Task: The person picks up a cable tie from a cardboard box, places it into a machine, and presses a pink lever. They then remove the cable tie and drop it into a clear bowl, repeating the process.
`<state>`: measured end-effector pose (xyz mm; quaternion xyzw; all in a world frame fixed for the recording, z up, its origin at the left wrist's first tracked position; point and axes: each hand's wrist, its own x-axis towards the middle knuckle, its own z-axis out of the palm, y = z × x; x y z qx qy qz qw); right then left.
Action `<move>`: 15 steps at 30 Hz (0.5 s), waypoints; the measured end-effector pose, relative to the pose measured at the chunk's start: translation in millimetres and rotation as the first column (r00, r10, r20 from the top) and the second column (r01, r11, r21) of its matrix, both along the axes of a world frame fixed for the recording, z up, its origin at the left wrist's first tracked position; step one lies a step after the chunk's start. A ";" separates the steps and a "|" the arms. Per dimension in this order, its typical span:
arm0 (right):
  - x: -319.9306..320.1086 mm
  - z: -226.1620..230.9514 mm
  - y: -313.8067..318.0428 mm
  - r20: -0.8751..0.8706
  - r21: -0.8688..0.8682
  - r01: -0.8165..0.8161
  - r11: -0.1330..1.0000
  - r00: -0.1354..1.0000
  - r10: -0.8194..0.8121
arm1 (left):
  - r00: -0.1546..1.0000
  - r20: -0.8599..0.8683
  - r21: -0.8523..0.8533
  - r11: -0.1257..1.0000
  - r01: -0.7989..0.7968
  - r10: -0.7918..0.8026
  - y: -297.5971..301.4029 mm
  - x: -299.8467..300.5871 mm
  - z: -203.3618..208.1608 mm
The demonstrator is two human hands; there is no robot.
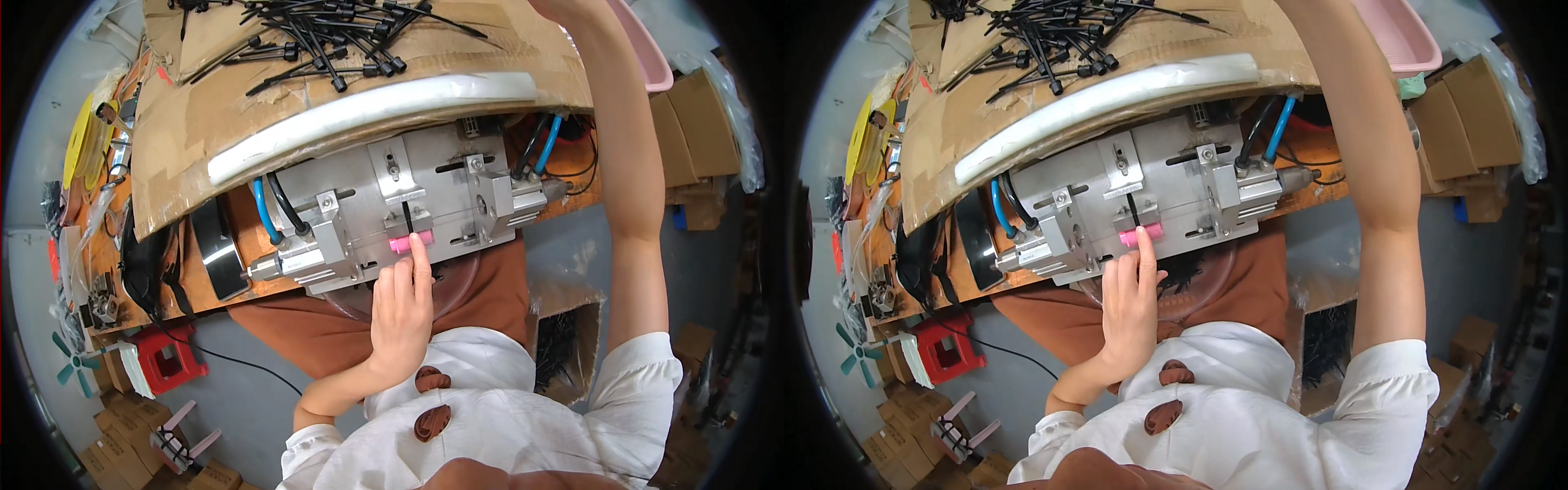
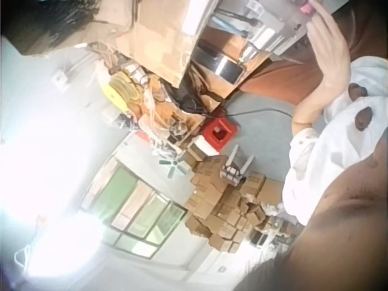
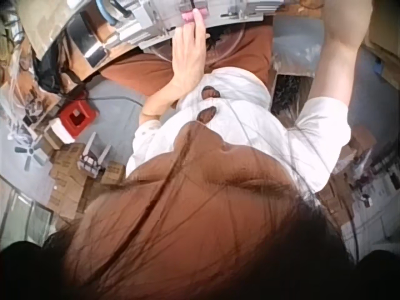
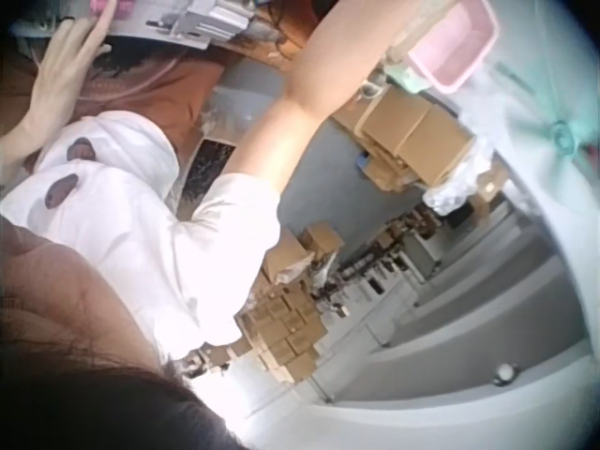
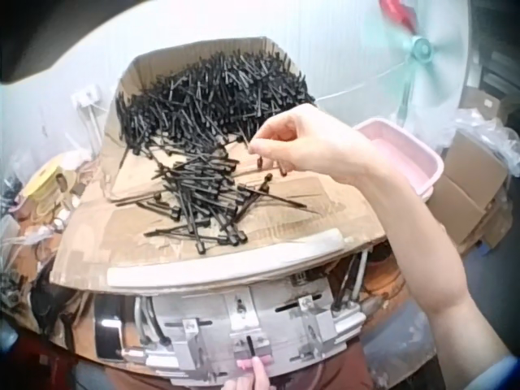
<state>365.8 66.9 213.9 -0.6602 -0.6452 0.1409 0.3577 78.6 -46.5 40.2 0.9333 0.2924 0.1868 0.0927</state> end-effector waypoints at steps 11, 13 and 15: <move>-33.8 -32.3 1.9 0.369 0.125 -0.092 0.988 0.929 0.039 | 0.957 0.290 0.165 0.983 -0.077 0.026 114.0 47.0 102.9; -38.2 -29.3 20.5 0.435 0.038 -0.094 0.995 0.898 0.068 | 0.970 0.206 0.146 0.984 0.101 -0.130 163.7 54.3 103.3; -29.4 -5.6 26.7 0.387 -0.084 -0.142 0.986 0.907 0.163 | 0.972 0.162 -0.030 0.984 0.178 -0.171 171.9 55.2 116.0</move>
